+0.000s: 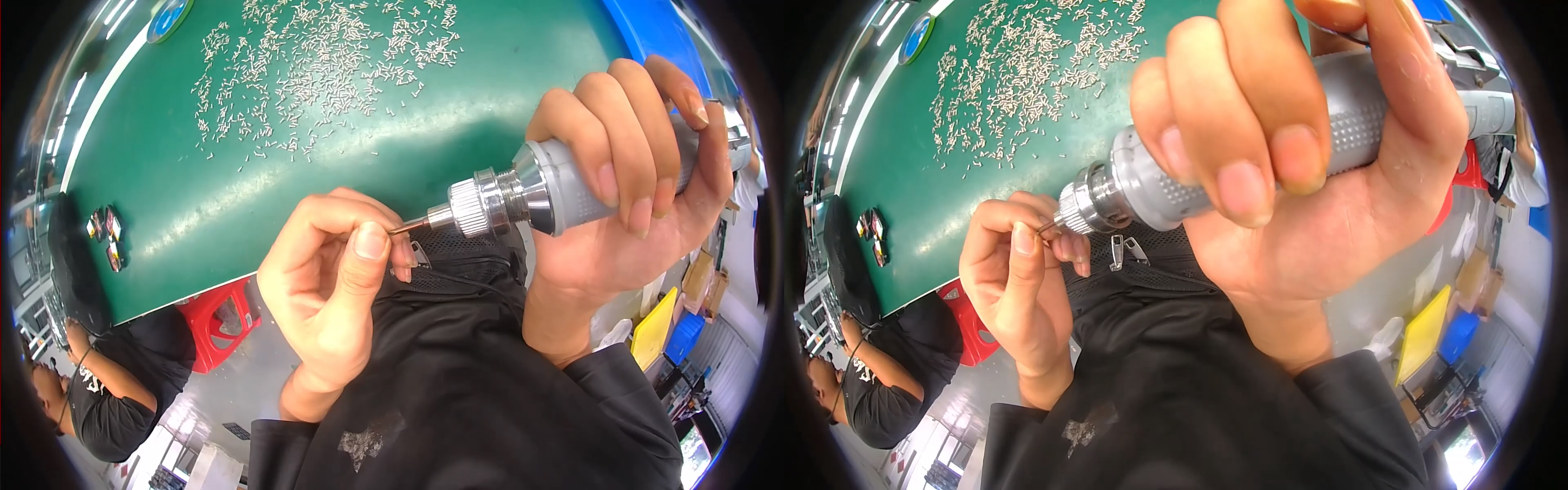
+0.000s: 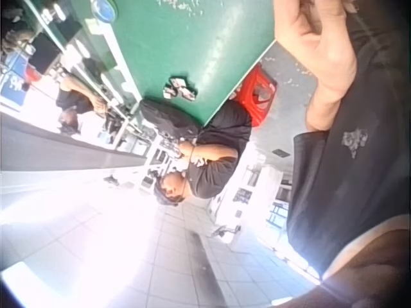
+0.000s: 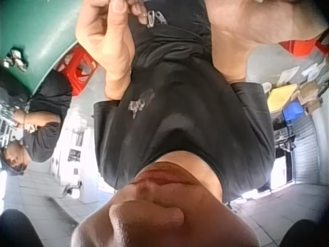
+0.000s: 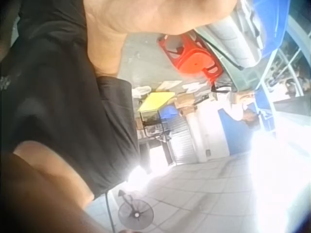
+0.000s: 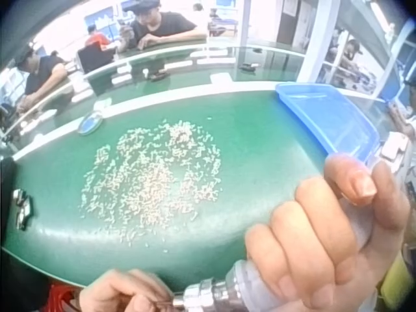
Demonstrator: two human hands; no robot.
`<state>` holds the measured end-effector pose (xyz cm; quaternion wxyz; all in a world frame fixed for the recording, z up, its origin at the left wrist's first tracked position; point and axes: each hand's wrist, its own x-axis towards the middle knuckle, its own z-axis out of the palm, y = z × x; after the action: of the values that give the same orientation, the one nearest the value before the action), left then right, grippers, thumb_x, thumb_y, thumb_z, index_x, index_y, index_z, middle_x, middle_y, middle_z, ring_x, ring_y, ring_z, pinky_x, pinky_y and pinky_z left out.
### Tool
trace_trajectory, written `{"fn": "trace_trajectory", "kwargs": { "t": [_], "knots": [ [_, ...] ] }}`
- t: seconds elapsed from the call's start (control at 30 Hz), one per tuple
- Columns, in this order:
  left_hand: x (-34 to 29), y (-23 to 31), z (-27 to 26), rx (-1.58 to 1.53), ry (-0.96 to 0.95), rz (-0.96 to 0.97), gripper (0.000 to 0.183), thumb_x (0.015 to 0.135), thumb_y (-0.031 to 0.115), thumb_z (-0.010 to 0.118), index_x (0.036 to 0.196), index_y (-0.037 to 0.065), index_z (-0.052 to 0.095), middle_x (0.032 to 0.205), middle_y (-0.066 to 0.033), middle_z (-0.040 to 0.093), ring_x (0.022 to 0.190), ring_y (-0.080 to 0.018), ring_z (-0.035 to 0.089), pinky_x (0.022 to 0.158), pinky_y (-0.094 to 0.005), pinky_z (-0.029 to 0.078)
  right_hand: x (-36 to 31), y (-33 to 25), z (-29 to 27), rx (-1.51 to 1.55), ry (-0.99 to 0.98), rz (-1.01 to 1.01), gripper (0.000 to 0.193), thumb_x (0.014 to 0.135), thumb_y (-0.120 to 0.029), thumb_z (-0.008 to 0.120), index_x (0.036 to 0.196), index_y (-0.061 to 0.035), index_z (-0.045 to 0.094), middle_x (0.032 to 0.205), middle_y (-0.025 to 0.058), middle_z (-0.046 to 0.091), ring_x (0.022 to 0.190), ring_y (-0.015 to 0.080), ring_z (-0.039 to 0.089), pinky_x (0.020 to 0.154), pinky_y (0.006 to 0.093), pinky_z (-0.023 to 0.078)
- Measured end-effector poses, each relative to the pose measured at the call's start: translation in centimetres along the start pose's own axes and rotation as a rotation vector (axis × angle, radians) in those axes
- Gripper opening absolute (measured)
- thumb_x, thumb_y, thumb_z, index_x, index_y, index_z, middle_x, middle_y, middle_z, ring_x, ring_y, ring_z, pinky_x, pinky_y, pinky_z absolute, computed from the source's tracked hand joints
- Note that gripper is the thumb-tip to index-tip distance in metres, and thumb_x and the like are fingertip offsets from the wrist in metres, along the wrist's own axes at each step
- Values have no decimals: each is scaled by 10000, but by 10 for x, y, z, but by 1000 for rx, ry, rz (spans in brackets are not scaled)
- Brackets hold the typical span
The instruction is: The recorder is assembling small electronic components at a workbench, using an electric screwdriver.
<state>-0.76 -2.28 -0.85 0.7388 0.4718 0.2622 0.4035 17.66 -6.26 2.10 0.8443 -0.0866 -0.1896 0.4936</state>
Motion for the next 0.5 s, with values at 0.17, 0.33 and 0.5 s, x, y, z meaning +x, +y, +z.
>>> {"fn": "trace_trajectory", "kwargs": {
  "t": [0.17, 0.33, 0.5],
  "knots": [
    [6, 0, 14, 297, 49, 298, 44, 916, -43, 607, 881, -61, 586, 782, -139, 624, 653, -142, 555, 608, -248, 460, 6, -6, 10, 37, -12, -45, 159, 975, -209, 510, 898, -72, 533, 565, -42, 409, 471, 71, 413, 578, 247, 377],
    [10, -8, 12, 566, 34, 363, 96, 803, -137, 646, 834, -59, 600, 737, -137, 638, 644, -222, 621, 584, -301, 490, 1, -1, -2, -65, 146, -124, 209, 1005, -271, 443, 916, -97, 518, 551, -36, 389, 460, 89, 393, 533, 274, 378],
    [7, 1, 10, 726, -50, 471, 68, 865, -81, 639, 816, -57, 599, 720, -122, 642, 637, -194, 603, 586, -285, 474, -7, -1, 2, -15, 190, -128, 161, 981, -228, 472, 896, -98, 513, 545, -25, 389, 454, 94, 386, 534, 277, 377]
  ]
}}
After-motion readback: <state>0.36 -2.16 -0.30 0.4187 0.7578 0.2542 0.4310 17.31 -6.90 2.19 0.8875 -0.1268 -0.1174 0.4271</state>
